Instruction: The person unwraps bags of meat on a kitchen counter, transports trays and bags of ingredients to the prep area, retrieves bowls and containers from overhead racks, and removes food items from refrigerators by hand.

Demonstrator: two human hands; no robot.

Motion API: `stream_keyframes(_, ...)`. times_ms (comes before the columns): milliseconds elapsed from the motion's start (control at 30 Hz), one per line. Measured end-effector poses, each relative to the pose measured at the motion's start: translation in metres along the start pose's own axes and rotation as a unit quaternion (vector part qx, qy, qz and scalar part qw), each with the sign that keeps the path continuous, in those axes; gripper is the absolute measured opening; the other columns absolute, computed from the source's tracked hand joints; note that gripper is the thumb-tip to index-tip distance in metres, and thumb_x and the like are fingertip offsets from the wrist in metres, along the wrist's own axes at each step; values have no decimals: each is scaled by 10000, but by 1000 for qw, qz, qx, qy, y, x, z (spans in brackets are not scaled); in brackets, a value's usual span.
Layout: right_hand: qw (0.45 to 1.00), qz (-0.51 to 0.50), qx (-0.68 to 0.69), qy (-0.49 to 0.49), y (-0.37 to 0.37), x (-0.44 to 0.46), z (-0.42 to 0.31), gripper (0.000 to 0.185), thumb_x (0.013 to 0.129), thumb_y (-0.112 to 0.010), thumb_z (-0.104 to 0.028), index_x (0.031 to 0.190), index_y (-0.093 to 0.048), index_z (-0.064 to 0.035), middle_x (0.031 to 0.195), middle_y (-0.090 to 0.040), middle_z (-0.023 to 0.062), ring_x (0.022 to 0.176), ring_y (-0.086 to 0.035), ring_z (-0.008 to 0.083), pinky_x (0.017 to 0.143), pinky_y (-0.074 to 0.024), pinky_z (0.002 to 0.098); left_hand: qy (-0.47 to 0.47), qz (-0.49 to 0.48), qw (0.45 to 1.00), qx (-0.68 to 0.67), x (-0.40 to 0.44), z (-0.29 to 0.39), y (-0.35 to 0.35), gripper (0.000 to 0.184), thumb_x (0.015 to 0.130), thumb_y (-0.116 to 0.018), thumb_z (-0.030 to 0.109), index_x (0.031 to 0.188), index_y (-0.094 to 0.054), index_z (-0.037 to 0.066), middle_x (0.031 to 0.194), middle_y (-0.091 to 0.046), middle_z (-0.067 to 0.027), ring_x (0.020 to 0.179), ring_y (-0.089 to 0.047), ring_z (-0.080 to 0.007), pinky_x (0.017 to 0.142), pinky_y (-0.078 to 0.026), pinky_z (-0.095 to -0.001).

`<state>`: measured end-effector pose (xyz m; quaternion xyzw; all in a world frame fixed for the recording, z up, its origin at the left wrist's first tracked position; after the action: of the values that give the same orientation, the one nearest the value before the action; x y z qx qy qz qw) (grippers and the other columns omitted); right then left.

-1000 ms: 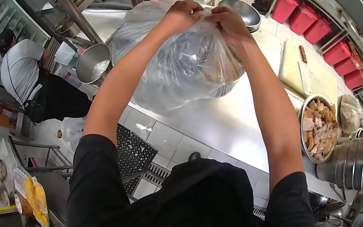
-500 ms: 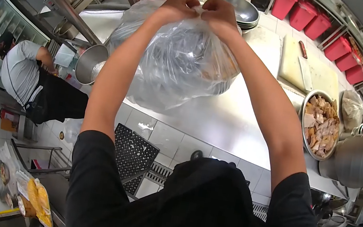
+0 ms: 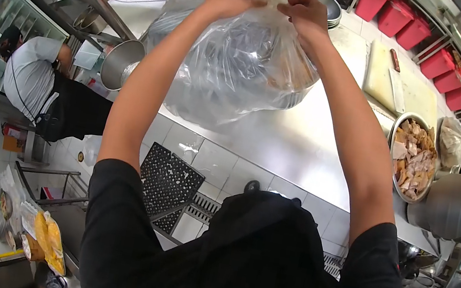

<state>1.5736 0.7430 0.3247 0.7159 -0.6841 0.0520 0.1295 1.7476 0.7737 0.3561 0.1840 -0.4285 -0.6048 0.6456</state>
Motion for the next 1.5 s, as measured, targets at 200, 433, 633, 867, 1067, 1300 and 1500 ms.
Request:
stream_keyframes(200, 998, -9, 65, -12, 1, -7, 5, 171, 677, -706, 2, 796, -583, -1, 714, -554, 25, 646, -506, 108, 594, -406, 236, -87, 56, 986, 128, 0, 4, 11, 384, 707, -637, 227, 1052, -604, 63, 759, -614, -125, 713, -591, -243, 682, -473, -343)
stream_keyframes(433, 993, -53, 106, 7, 3, -30, -12, 231, 692, -672, -3, 906, -591, 30, 832, -591, 54, 718, -523, 129, 654, -415, 255, -190, 88, 975, 77, -3, 16, 15, 303, 708, -579, 81, 1006, -633, 62, 852, -637, -122, 753, -596, -272, 706, -471, -385)
stream_keyframes(633, 985, -141, 41, 86, -7, -35, -32, 256, 697, -657, -12, 941, -589, 28, 849, -600, 51, 778, -551, 132, 745, -447, 260, -210, -12, 972, 101, 18, 26, -9, 250, 759, -548, 190, 968, -624, 76, 973, -618, -171, 902, -589, -326, 770, -460, -414)
stream_keyframes(867, 979, -167, -46, 108, -3, -59, -31, 227, 718, -652, -20, 933, -587, 13, 846, -618, 51, 792, -575, 135, 749, -457, 260, -15, 12, 993, 116, 23, 12, -11, 297, 812, -538, 310, 961, -564, 55, 924, -627, -170, 836, -600, -339, 702, -462, -429)
stream_keyframes(1067, 996, -64, -53, 8, 34, -46, -8, 460, 715, -665, -150, 1131, -539, -1, 940, -636, 91, 838, -597, 176, 762, -468, 294, -74, 150, 972, 162, -17, 8, 19, 432, 767, -632, 348, 1036, -560, 17, 924, -632, -184, 837, -598, -354, 719, -468, -420)
stream_keyframes(1300, 933, -4, -333, 137, 26, -31, 6, 254, 715, -564, -170, 926, -649, -58, 876, -651, 136, 832, -615, 303, 764, -469, 362, -80, 150, 973, 156, -46, 6, 51, 297, 717, -666, 253, 875, -634, 3, 774, -629, -175, 695, -588, -333, 655, -460, -377)
stream_keyframes(1500, 944, 185, -268, 49, 94, -39, 24, 219, 691, -524, -136, 825, -679, -57, 820, -662, 151, 786, -635, 304, 750, -482, 356, 75, 411, 907, 48, -119, -9, 151, 228, 758, -680, 207, 768, -635, -16, 628, -578, -43, 578, -479, -107, 570, -402, -250)
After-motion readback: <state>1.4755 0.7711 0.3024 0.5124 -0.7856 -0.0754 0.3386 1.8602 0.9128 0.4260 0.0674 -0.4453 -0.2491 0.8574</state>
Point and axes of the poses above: each hand's wrist, its own x-axis towards the middle knuckle, its own y-axis out of the back of the hand, z = x × y, the point moved 5 cm from there along x, towards the middle knuckle
